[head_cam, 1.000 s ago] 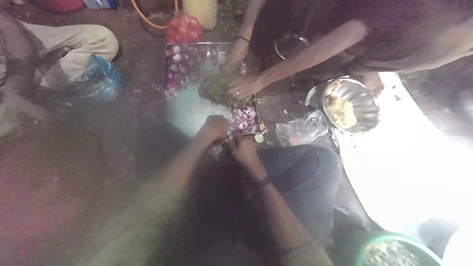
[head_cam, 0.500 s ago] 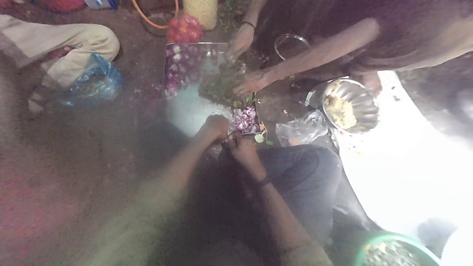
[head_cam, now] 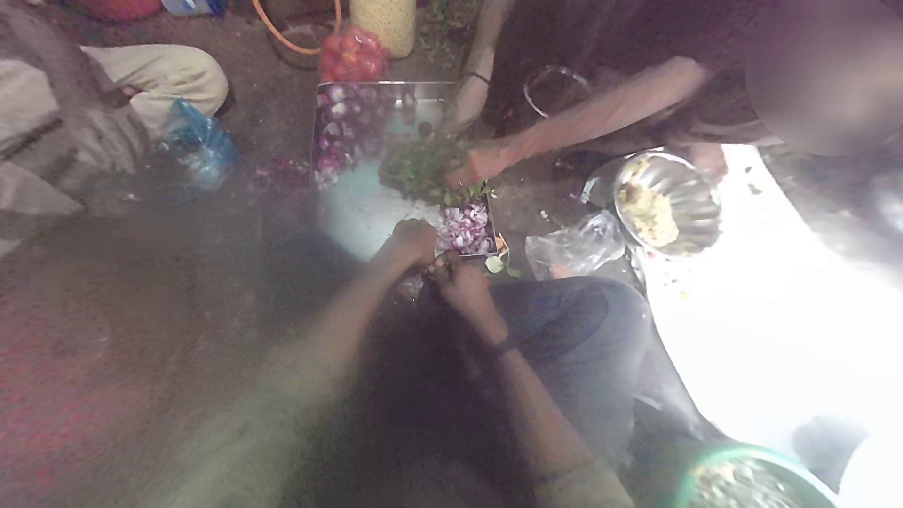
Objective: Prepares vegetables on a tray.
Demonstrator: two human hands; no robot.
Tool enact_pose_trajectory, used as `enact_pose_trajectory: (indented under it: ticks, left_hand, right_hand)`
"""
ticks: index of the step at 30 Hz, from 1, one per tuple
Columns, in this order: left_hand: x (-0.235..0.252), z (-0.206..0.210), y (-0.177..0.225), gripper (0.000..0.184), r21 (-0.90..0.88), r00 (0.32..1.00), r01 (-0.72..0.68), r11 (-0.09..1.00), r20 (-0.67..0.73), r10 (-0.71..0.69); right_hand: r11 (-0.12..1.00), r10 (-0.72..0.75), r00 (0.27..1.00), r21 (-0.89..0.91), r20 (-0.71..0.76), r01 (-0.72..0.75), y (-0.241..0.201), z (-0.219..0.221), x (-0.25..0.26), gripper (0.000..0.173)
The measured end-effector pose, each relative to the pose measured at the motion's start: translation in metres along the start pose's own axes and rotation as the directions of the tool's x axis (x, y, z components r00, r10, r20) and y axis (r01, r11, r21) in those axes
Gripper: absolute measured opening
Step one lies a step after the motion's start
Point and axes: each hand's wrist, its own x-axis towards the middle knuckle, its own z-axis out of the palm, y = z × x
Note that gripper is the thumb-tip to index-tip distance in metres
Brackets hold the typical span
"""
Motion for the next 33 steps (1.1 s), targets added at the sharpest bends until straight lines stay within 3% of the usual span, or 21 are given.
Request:
enact_pose_trajectory:
  ticks: [33]
  left_hand:
    - [-0.0009, 0.0012, 0.0008, 0.016, 0.026, 1.0, -0.008, 1.0, -0.006, 0.008]
  right_hand:
    - [1.0, 0.017, 0.999, -0.021, 0.029, -0.016, -0.0017, -0.0009, -0.0017, 0.037]
